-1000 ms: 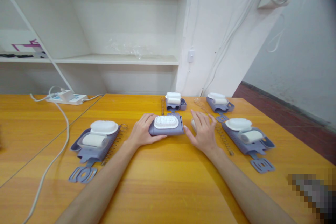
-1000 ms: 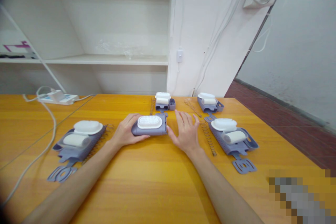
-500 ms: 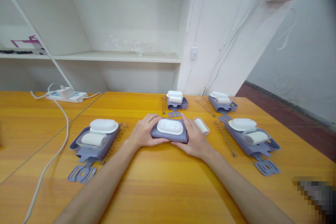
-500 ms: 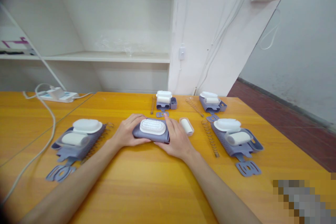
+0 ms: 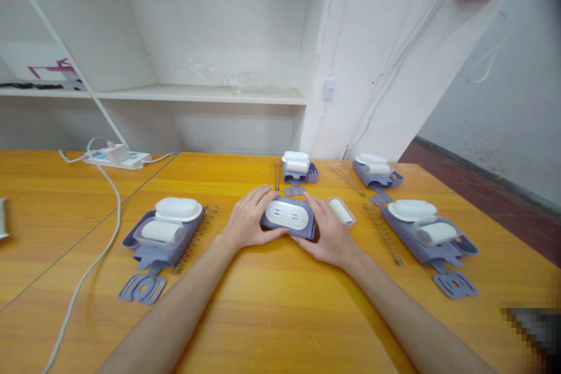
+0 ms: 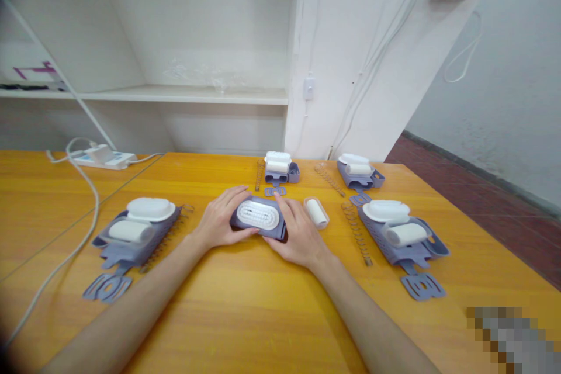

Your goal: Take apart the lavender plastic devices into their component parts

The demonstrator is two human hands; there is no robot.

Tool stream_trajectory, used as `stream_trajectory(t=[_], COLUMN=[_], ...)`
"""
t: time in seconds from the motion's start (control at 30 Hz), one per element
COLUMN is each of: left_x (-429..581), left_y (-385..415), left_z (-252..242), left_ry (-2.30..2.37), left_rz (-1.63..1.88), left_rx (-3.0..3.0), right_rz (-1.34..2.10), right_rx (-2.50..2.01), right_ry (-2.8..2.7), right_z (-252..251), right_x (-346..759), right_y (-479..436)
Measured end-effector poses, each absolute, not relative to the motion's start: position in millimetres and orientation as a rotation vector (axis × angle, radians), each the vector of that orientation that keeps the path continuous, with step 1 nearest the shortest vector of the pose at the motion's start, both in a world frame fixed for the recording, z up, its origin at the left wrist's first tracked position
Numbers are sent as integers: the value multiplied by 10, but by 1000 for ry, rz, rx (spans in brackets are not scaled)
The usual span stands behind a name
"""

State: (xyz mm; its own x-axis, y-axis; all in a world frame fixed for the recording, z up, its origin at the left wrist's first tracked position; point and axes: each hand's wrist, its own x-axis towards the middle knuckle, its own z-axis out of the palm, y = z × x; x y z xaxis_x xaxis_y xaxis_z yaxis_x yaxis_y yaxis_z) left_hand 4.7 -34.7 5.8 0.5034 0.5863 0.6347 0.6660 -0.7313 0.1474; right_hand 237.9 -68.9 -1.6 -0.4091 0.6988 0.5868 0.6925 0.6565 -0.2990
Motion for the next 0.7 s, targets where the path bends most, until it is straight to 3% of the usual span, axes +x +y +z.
stream_trajectory(t=[0.27,0.7], left_x=[338,509], left_y=[-535,-592], left_z=[73,53], left_ry=[-1003,-1123], left_rz=[-1125,-1100], left_rx=[-2447,-2345], right_rz=[-314,-286], right_rx=[-966,-965], right_ry=[-2248,-2228], right_z=[-75,-72], right_x=[2368,2337], right_y=[-683,-689])
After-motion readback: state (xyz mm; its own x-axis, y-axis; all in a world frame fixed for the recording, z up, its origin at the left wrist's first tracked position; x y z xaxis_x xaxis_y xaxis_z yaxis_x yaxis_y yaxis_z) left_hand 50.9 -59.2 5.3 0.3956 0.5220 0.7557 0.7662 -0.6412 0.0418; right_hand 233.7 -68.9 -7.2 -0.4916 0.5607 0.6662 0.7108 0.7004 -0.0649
